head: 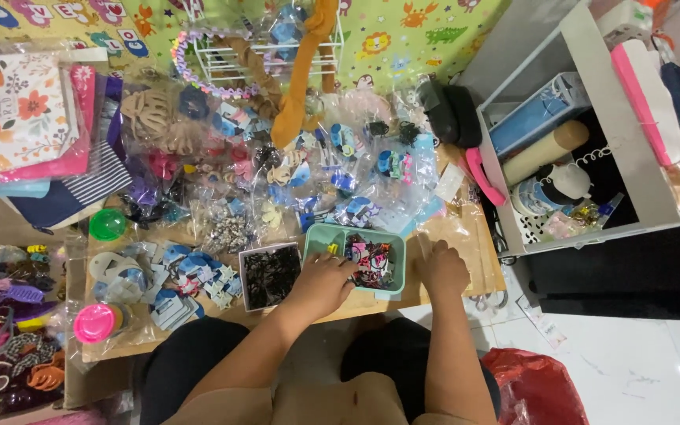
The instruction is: The person sorts small hair accessories, including clips and barrettes, from a cluttered table into a small green container. They pick up items from plastic bags and piles, separate them, and place them into the container.
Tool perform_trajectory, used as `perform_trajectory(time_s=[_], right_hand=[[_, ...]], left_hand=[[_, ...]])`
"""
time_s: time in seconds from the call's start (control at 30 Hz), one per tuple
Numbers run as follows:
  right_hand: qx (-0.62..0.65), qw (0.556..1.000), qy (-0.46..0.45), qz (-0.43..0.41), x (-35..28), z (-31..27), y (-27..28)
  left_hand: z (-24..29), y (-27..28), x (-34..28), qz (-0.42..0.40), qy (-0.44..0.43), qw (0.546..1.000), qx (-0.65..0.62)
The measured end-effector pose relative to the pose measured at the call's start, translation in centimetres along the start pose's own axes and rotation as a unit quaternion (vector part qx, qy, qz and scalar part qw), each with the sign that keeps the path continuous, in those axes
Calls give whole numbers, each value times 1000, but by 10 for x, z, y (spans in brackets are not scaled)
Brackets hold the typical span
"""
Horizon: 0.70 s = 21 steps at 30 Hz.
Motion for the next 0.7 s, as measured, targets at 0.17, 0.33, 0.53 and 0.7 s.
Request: perform_trajectory(time_s=[0.17,0.33,0.53,0.7], right_hand=[[-3,1000,3,-6,3,2,-11],[23,999,-10,26,14,15,-6],[75,984,0,159,15,21,7],[75,981,50,171,20,4,-1]], left_hand=[[-3,-8,3,1,-6,1000,5],[-10,-12,5,25,-10,1000,0],[-17,7,0,60,1,998,-3],[-33,16,-3,94,19,995,-33]])
Point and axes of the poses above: each hand's wrist, its own x-axis towards the middle knuckle, its own y-axis out of the back of the hand, z = x × y, the point moved 5 cm from there along x, towards the middle knuckle, and after that the axes turned 3 degrees about -z, right-handed, at the moved point
